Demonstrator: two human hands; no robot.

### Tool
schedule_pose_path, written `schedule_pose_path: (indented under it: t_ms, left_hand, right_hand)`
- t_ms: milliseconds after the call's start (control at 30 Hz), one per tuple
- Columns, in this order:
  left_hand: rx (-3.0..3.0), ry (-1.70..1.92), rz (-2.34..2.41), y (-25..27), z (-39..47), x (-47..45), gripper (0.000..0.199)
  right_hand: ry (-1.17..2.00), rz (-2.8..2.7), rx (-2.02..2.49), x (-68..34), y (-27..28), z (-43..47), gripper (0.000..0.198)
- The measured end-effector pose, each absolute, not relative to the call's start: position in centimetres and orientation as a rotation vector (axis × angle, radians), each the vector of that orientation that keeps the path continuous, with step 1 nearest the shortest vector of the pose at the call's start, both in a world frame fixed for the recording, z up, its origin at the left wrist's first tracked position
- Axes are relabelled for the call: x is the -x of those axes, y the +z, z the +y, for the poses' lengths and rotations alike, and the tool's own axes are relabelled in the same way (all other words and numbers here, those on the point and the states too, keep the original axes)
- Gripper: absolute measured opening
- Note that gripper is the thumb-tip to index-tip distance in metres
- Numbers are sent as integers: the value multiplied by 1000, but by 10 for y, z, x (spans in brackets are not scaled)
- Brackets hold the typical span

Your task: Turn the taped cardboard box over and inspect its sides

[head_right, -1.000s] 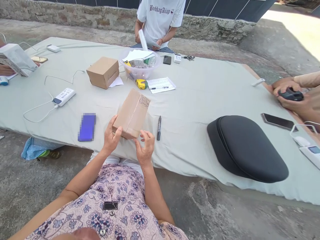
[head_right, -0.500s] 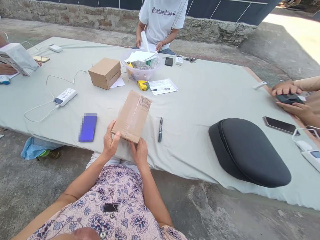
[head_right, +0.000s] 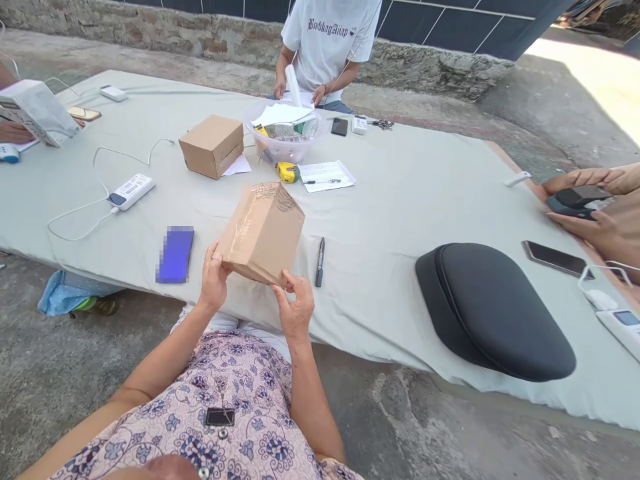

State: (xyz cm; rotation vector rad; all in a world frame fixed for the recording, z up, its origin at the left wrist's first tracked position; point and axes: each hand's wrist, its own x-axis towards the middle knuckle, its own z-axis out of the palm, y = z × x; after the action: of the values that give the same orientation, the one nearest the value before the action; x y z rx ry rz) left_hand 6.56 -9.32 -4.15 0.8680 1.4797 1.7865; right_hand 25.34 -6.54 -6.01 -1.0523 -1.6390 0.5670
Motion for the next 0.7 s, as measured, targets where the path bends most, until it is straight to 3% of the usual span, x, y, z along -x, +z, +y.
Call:
schedule_pose_path:
  t_ms: [267,533,700]
  left_hand:
    - [-791,1543,1587,-58,-89,-65,42]
    - [-1044,1623,1756,-62,-90,-58,33]
    - [-1077,1579,1687,-52,-96,-59,54]
  right_hand:
    - [351,-1597,1067,-258,-49,-61,20]
    - [372,-1627,1070,-259,-57,-61,20]
    - [300,-1664,1056,-258,-53,-63,20]
